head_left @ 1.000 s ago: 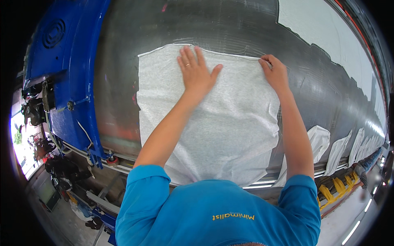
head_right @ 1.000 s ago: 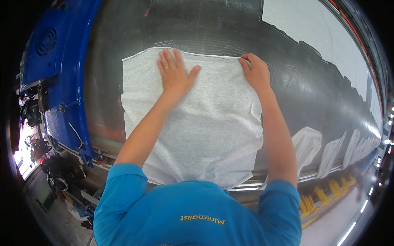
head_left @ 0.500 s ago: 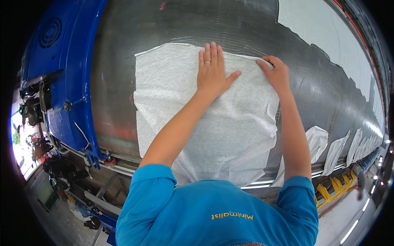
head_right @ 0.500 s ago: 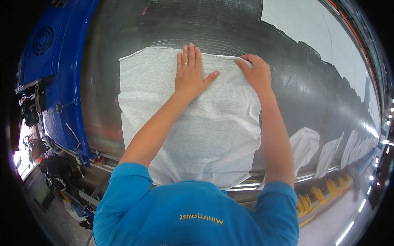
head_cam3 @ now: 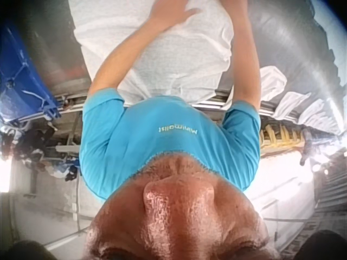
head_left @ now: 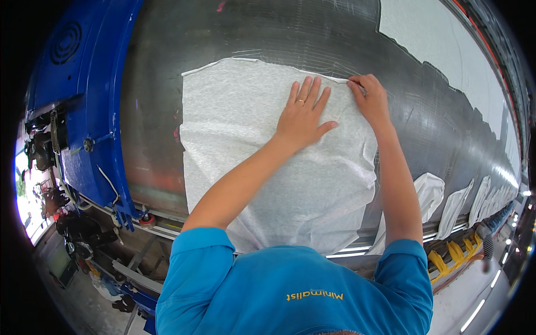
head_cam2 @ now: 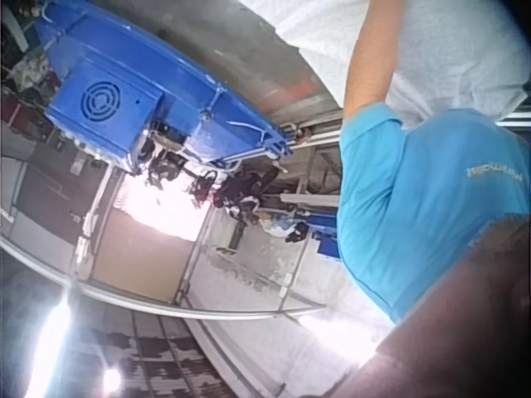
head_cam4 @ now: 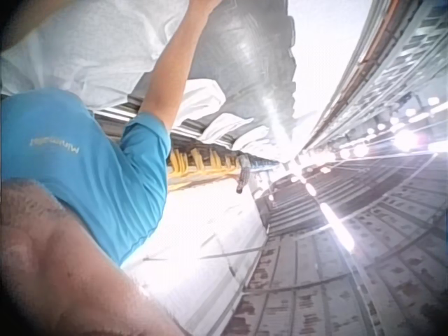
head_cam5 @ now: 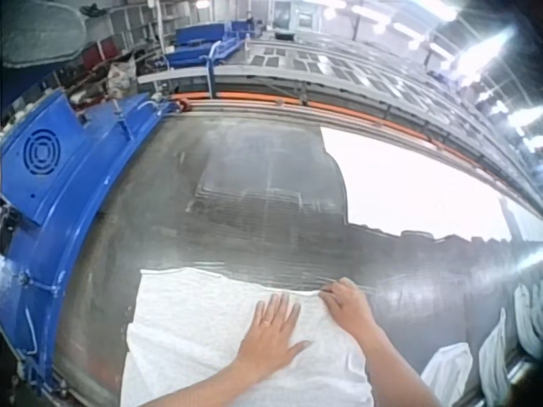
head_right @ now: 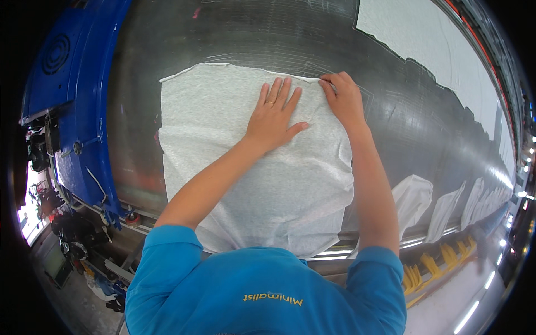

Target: The person folds a white t-shirt on a large, curved, metallic surface. They smooth the fabric with their hands, fold the sleeves and sides inward, and then fold the shirt in half. The process is repeated for multiple shirts.

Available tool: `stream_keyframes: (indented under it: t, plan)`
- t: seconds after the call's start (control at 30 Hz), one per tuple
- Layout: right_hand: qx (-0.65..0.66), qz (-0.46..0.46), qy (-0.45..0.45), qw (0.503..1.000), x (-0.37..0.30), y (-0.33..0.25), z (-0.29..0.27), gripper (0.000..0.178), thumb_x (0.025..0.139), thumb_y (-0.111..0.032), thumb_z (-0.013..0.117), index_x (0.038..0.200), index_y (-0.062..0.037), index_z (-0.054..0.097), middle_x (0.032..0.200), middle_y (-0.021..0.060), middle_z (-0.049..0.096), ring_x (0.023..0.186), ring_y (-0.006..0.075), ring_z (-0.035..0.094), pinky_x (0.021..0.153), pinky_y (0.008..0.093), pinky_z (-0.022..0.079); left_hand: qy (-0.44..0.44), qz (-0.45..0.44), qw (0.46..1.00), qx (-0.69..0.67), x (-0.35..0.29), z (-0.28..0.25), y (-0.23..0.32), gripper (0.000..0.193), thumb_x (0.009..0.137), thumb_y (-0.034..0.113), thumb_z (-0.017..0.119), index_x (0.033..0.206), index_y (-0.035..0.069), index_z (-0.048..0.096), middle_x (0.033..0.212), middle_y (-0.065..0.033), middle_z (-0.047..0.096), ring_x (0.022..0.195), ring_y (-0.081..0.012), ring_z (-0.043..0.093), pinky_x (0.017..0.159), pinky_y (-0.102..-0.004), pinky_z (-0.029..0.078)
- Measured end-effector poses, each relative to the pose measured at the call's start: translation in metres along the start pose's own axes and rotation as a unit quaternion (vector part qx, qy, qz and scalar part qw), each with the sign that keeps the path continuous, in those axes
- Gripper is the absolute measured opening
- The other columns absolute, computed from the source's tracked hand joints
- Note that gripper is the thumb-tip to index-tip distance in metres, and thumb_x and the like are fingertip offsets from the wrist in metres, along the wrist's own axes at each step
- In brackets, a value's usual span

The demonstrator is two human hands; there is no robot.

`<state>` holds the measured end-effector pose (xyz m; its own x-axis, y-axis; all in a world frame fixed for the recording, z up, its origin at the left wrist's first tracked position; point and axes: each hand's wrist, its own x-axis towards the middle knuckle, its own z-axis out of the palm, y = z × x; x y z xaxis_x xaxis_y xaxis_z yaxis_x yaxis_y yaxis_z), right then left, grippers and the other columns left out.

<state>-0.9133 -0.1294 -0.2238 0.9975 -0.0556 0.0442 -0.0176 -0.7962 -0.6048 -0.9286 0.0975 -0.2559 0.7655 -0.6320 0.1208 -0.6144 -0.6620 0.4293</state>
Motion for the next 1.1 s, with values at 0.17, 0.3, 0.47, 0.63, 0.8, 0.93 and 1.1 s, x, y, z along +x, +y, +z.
stream_keyframes:
  t: [0.17, 0.3, 0.47, 0.63, 0.8, 0.93, 1.1]
  plan:
    - [-0.013, 0.008, 0.012, 1.000, -0.012, -0.011, -0.005, 0.020, 0.092, -0.016, 0.072, 0.108, -0.0053, 0.072, 0.104, 0.0118, 0.069, 0.099, 0.0312, 0.067, 0.084, 0.0396, 0.053, 0.168, -0.032, 0.983, -0.061, -0.010, -0.028, -0.063, 0.051, 0.096, 0.027, 0.067, 0.141, 0.006, 0.058, 0.154, -0.0183, 0.048, 0.142, -0.0370, 0.044, 0.119, -0.0518, 0.032]
    - [0.005, 0.023, 0.017, 1.000, -0.022, -0.012, -0.006, 0.020, 0.094, -0.016, 0.069, 0.110, -0.0042, 0.071, 0.107, 0.0120, 0.070, 0.102, 0.0319, 0.067, 0.087, 0.0395, 0.052, 0.182, -0.149, 0.972, 0.025, -0.014, -0.075, -0.146, 0.038, 0.099, 0.024, 0.064, 0.134, 0.010, 0.065, 0.148, -0.0161, 0.054, 0.137, -0.0352, 0.048, 0.115, -0.0469, 0.036]
    - [0.049, -0.007, 0.047, 0.998, -0.027, -0.015, -0.007, 0.019, 0.097, -0.019, 0.068, 0.108, -0.0037, 0.070, 0.100, 0.0117, 0.070, 0.093, 0.0283, 0.067, 0.083, 0.0365, 0.052, 0.172, -0.073, 0.982, 0.010, -0.013, -0.098, -0.183, 0.022, 0.099, 0.025, 0.064, 0.113, 0.009, 0.070, 0.126, -0.0103, 0.067, 0.120, -0.0315, 0.060, 0.108, -0.0453, 0.040]
    - [0.130, 0.133, 0.001, 0.983, -0.044, -0.030, -0.034, 0.020, 0.100, -0.023, 0.067, 0.106, -0.0038, 0.070, 0.087, 0.0079, 0.070, 0.078, 0.0170, 0.063, 0.075, 0.0298, 0.050, 0.136, -0.189, 0.961, -0.149, -0.037, -0.138, -0.152, 0.018, 0.102, 0.022, 0.062, 0.108, 0.005, 0.064, 0.096, -0.0074, 0.070, 0.089, -0.0229, 0.065, 0.083, -0.0351, 0.049]
    - [0.153, 0.102, 0.030, 0.983, -0.039, -0.031, -0.037, 0.021, 0.098, -0.024, 0.069, 0.105, -0.0043, 0.070, 0.086, 0.0063, 0.072, 0.077, 0.0147, 0.063, 0.072, 0.0293, 0.049, 0.136, -0.159, 0.963, -0.171, -0.041, -0.159, -0.151, 0.018, 0.101, 0.022, 0.064, 0.103, 0.004, 0.065, 0.088, -0.0065, 0.068, 0.077, -0.0171, 0.063, 0.072, -0.0309, 0.049]
    - [0.074, 0.092, -0.006, 0.993, -0.008, -0.018, -0.023, 0.024, 0.096, -0.026, 0.072, 0.106, -0.0050, 0.071, 0.088, 0.0080, 0.072, 0.078, 0.0180, 0.065, 0.072, 0.0315, 0.050, 0.084, -0.174, 0.973, -0.124, -0.006, -0.145, -0.167, 0.021, 0.100, 0.027, 0.065, 0.101, 0.006, 0.069, 0.090, -0.0043, 0.069, 0.080, -0.0195, 0.064, 0.074, -0.0335, 0.050]
    - [-0.002, 0.109, -0.041, 0.993, 0.009, -0.005, -0.014, 0.028, 0.093, -0.029, 0.074, 0.108, -0.0048, 0.072, 0.092, 0.0119, 0.072, 0.083, 0.0241, 0.068, 0.075, 0.0354, 0.052, 0.006, -0.203, 0.975, -0.086, 0.019, -0.130, -0.170, 0.022, 0.098, 0.029, 0.065, 0.102, 0.009, 0.070, 0.093, -0.0049, 0.069, 0.084, -0.0250, 0.064, 0.076, -0.0373, 0.050]
